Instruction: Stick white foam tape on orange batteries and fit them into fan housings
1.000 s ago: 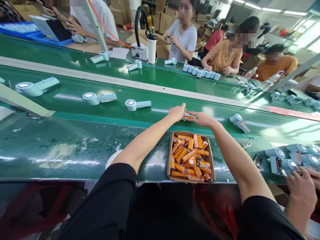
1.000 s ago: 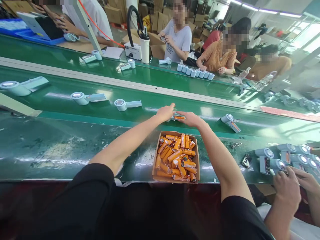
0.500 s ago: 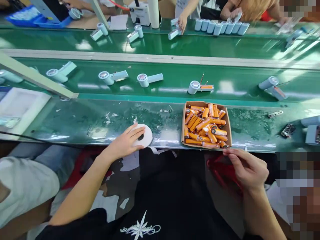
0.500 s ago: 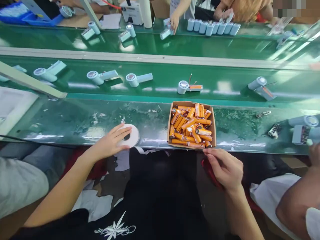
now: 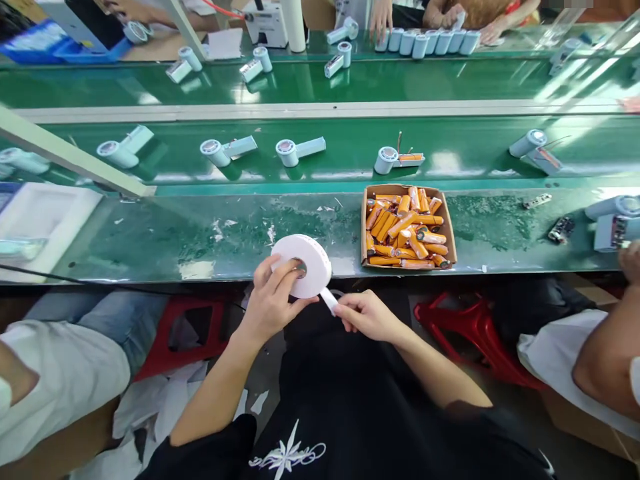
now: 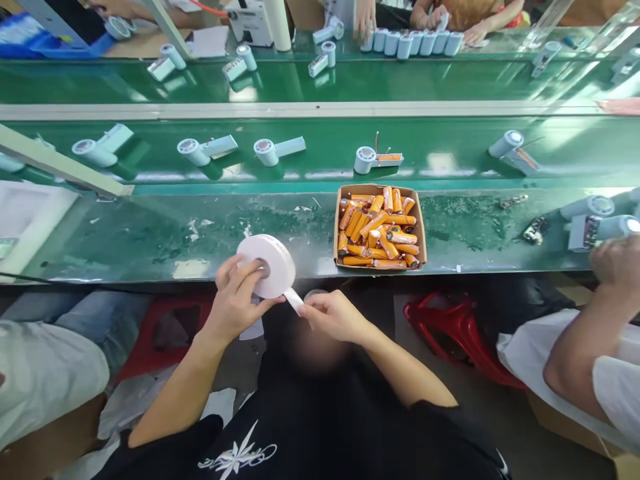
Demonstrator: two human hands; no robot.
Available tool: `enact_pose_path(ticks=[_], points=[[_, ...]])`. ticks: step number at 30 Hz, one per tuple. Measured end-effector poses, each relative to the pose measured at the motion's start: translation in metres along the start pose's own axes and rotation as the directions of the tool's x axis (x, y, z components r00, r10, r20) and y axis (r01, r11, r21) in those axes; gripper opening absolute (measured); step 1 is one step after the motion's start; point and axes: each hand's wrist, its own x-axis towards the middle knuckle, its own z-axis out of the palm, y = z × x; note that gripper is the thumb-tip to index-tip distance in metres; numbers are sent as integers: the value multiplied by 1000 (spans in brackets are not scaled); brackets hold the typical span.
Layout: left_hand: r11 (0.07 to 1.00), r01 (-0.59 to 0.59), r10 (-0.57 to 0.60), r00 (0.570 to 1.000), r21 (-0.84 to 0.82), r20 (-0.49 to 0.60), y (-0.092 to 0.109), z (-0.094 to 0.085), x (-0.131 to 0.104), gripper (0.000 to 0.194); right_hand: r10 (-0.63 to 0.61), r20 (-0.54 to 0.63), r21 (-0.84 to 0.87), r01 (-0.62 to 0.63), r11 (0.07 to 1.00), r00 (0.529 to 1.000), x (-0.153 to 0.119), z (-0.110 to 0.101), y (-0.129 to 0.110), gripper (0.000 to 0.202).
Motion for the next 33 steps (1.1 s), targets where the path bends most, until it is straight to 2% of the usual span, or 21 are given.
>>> enact_pose_path(ticks=[2,4,5,6,8,9,11,12,14,16,18,19,21,23,24,25,27,29,31,33], points=[[999,38,-38,999,17,-34,-9,9,0,48,-73,91,-157,86,984,993,-5,-5,-8,45],[997,77,-77,994,3,-76,-20,19,-2,48,-115,199,-374,184,909,973,-13,-18,-15,43],[996,91,-92,991,-15,-100,-24,24,-3,50,-127,217,-472,218,854,968,-18,-28,-18,40],[994,102,-106,987,-34,-119,-26,28,-5,52,-153,183,-556,231,799,971,-22,-40,-22,36],[992,112,-120,983,-64,-137,-23,35,-6,55,-270,-37,-700,168,695,962,-26,-68,-31,30],[991,111,-121,983,-75,-137,-19,37,-6,55,-348,-180,-761,93,642,920,-26,-82,-36,30],[990,101,-112,986,-96,-123,-7,40,-2,55,-465,-390,-850,-117,513,795,-22,-107,-43,34],[990,92,-103,989,-105,-109,-1,41,1,55,-489,-440,-869,-219,445,753,-19,-117,-44,35],[990,69,-78,994,-119,-72,13,41,9,56,-488,-475,-874,-328,359,732,-11,-128,-44,31],[991,41,-47,998,-129,-38,25,40,18,57,-478,-486,-865,-324,384,732,-7,-133,-40,21],[990,12,-17,999,-141,-33,34,37,24,58,-479,-517,-819,-247,517,709,-6,-136,-36,17],[989,-5,-1,999,-147,-40,37,36,27,59,-479,-551,-767,-188,614,683,-7,-138,-36,17],[987,-38,30,998,-155,-55,42,34,30,61,-478,-648,-600,-11,800,593,-8,-145,-37,25],[985,-62,54,997,-162,-55,45,34,32,60,-451,-734,-416,188,890,508,-7,-151,-40,35],[984,-67,59,997,-166,-51,46,34,33,59,-423,-758,-338,257,906,496,-5,-153,-42,40],[983,-67,60,997,-168,-47,48,34,34,57,-388,-768,-266,297,917,509,-4,-154,-44,44],[983,-69,64,997,-169,-39,51,35,35,54,-292,-761,-125,311,942,579,-2,-150,-46,49],[984,-77,72,997,-162,-34,55,35,35,49,-213,-748,4,325,946,628,-4,-137,-47,49],[986,-82,79,996,-145,-27,60,33,36,45,-181,-735,91,360,929,653,-9,-119,-47,46],[989,-94,92,996,-114,-19,64,29,36,43,-199,-736,95,389,916,648,-16,-100,-46,42]])
